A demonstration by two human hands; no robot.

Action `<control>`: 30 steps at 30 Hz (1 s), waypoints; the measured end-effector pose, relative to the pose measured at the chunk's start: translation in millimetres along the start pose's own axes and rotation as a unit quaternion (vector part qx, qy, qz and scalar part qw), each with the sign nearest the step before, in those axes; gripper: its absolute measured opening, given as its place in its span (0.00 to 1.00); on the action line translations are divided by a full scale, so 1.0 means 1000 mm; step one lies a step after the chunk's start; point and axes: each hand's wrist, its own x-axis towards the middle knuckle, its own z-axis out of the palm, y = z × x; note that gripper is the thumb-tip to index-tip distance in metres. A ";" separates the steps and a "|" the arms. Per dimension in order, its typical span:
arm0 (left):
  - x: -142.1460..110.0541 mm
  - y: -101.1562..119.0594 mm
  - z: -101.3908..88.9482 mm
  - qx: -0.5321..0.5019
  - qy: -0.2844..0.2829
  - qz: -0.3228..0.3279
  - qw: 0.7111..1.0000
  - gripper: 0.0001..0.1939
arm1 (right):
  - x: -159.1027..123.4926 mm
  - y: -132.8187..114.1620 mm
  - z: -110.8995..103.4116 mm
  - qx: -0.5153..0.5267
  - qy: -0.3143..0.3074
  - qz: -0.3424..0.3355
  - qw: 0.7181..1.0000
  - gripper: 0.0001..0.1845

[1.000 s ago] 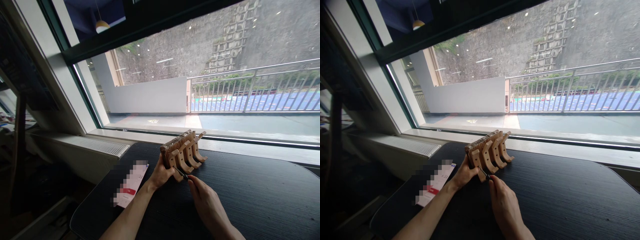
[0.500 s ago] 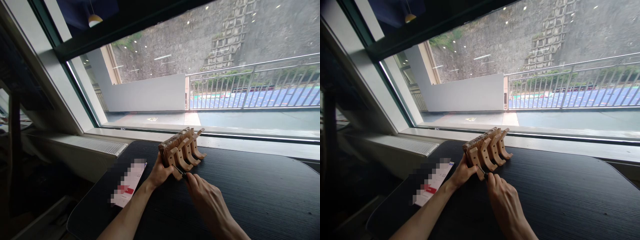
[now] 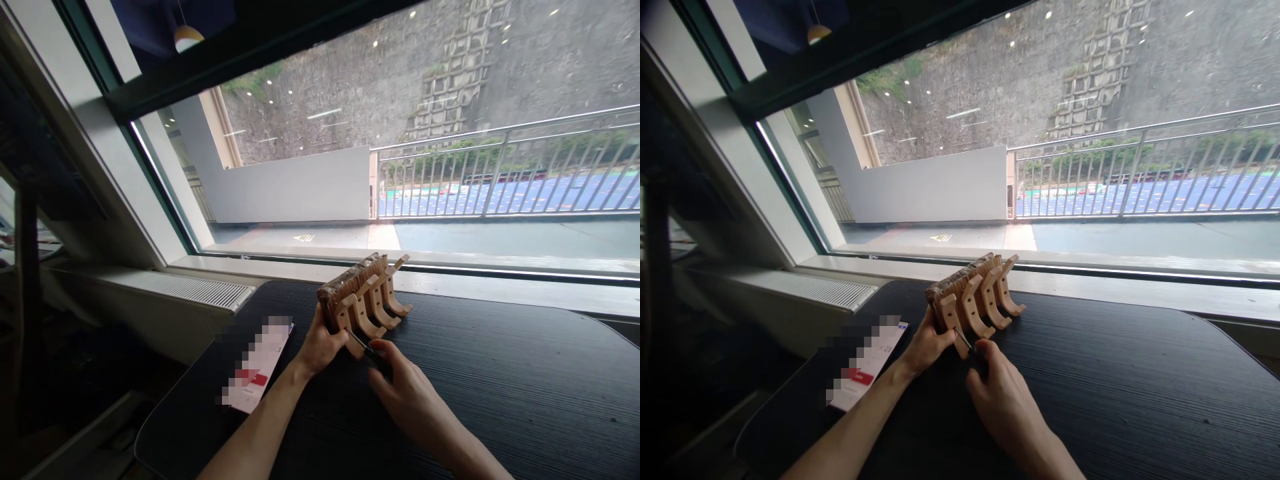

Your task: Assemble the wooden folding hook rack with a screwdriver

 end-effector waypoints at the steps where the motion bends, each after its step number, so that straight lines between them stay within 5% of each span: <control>1: 0.000 -0.002 0.000 -0.001 0.000 0.002 1.000 0.27 | -0.002 0.001 0.000 -0.013 0.024 -0.013 1.000 0.19; 11: 0.002 -0.006 -0.003 -0.006 -0.016 0.002 1.000 0.26 | -0.006 0.015 -0.009 -0.194 0.094 -0.252 0.943 0.17; 16: 0.002 -0.002 -0.003 -0.015 -0.030 -0.012 0.999 0.29 | -0.004 0.018 -0.009 -0.273 0.095 -0.287 0.913 0.16; 20: 0.002 0.000 -0.001 0.006 -0.013 -0.013 1.000 0.28 | -0.005 0.013 -0.003 -0.234 0.105 -0.269 0.928 0.11; 23: 0.001 0.002 0.000 0.007 -0.009 -0.013 1.000 0.28 | -0.007 0.009 0.000 -0.182 0.097 -0.190 0.960 0.10; 27: 0.000 0.004 0.001 0.014 0.000 -0.013 1.000 0.28 | -0.007 0.004 -0.002 -0.106 0.007 -0.038 0.994 0.15; 30: 0.000 0.001 0.002 0.017 0.005 -0.007 1.000 0.28 | -0.006 -0.001 -0.007 -0.075 -0.031 0.007 0.997 0.17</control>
